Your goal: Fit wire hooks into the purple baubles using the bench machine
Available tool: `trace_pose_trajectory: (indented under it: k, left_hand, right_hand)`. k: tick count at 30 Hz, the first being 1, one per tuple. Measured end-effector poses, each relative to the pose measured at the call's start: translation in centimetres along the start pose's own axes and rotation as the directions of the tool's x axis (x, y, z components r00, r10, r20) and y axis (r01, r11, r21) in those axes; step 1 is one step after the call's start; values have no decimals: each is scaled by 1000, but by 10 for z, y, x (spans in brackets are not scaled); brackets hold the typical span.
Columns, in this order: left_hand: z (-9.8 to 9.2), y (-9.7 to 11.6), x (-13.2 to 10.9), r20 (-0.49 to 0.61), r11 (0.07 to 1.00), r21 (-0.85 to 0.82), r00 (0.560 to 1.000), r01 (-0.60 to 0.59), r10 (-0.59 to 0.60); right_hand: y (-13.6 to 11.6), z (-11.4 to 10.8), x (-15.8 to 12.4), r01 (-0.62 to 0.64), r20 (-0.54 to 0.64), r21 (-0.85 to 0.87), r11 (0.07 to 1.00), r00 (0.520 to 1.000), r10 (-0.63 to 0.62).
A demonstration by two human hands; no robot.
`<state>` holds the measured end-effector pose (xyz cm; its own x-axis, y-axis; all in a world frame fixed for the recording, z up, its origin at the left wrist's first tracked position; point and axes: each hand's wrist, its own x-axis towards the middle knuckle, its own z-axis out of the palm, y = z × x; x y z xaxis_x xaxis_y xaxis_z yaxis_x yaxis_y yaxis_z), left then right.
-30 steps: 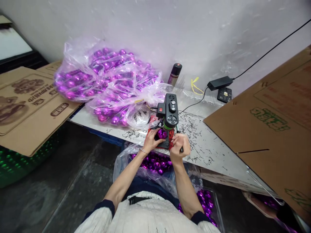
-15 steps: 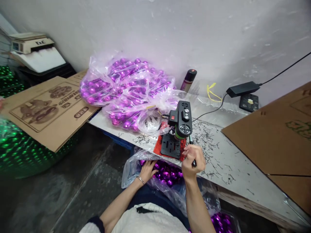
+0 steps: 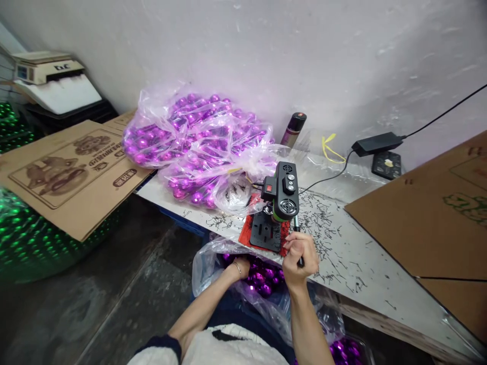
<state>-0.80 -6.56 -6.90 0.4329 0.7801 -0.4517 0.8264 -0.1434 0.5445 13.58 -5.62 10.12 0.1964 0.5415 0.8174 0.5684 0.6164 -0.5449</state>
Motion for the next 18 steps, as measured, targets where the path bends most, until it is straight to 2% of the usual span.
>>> trace_pose_trajectory:
  k: [2,4,5,6,7,8,9,10,11,13,15,18]
  left_hand:
    - [-25,2,-17,80,998,-9,995,-65,66]
    - [-69,1,-31,99,973,-101,971,-210,220]
    - [-96,0,-33,67,913,-211,927,-349,369]
    - [-125,1,-31,-60,849,-290,893,-443,446]
    - [-154,2,-25,-231,829,-303,880,-470,415]
    - [-181,3,-16,-397,866,-267,867,-423,301]
    - [-204,5,-5,-481,934,-205,861,-293,165]
    - [-222,7,7,-503,981,-142,864,-129,40]
    - [-234,8,17,-511,993,-115,859,-33,-31]
    - [-241,6,27,-506,992,-63,853,113,-129]
    - [-235,2,24,-535,981,-36,826,190,-179]
    - [-225,-5,9,-609,954,-9,755,300,-244]
  right_hand:
    - [0,1,-1,-8,-15,12,1000,1000,8]
    - [-1,2,-2,-22,-28,18,1000,999,22]
    - [-1,3,-2,-27,-32,19,999,999,27]
    - [-1,4,-3,-29,-35,18,999,999,30]
    - [0,4,-3,-29,-38,14,999,999,29]
    - [0,4,-3,-25,-41,11,1000,999,25]
    - [0,4,-2,-19,-42,9,1000,999,19]
    - [0,4,-2,-13,-40,8,1000,999,13]
    - [0,4,-2,-6,-34,7,1000,999,6]
    - [0,4,-1,5,-21,12,1000,1000,-5]
    - [0,4,-2,4,-20,21,1000,1000,-4]
    - [1,5,-2,-4,-39,28,1000,999,5]
